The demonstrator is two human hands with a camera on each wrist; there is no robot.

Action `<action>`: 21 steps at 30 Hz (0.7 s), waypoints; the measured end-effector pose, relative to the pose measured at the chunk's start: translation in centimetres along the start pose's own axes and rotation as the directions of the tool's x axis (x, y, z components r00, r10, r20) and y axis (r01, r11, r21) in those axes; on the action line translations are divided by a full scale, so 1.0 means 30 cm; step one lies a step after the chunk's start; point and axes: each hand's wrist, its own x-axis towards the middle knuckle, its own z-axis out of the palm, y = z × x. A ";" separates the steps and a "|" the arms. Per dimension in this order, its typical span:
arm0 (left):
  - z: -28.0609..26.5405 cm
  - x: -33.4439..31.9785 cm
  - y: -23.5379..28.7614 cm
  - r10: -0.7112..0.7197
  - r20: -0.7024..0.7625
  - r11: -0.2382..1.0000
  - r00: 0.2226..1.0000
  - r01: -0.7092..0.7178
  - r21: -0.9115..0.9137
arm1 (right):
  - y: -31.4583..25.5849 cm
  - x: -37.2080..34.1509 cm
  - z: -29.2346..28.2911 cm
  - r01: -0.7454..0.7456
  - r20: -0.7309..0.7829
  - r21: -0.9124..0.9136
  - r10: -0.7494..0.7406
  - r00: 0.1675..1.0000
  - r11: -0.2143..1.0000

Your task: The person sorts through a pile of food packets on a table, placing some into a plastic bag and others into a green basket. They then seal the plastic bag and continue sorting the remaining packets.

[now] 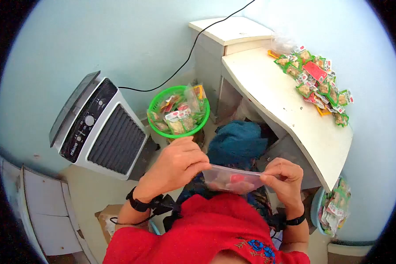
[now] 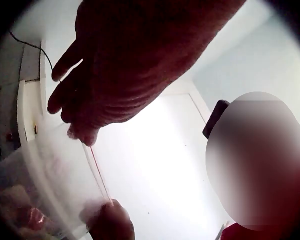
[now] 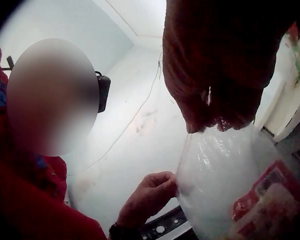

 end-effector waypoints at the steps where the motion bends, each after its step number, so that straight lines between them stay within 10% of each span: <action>1: -0.012 -0.009 -0.004 -0.017 0.020 0.999 1.000 0.018 -0.033 | -0.004 0.000 0.006 0.001 0.008 0.005 -0.001 1.000 1.000; 12: -0.011 0.012 0.058 -0.049 -0.037 0.998 0.998 0.051 0.037 | -0.017 -0.018 -0.008 0.028 0.032 -0.056 -0.026 0.999 0.998; 21: -0.092 0.028 0.075 -0.152 0.262 0.979 0.953 0.182 -0.095 | 0.000 -0.059 -0.008 0.090 0.030 -0.012 -0.090 0.995 0.996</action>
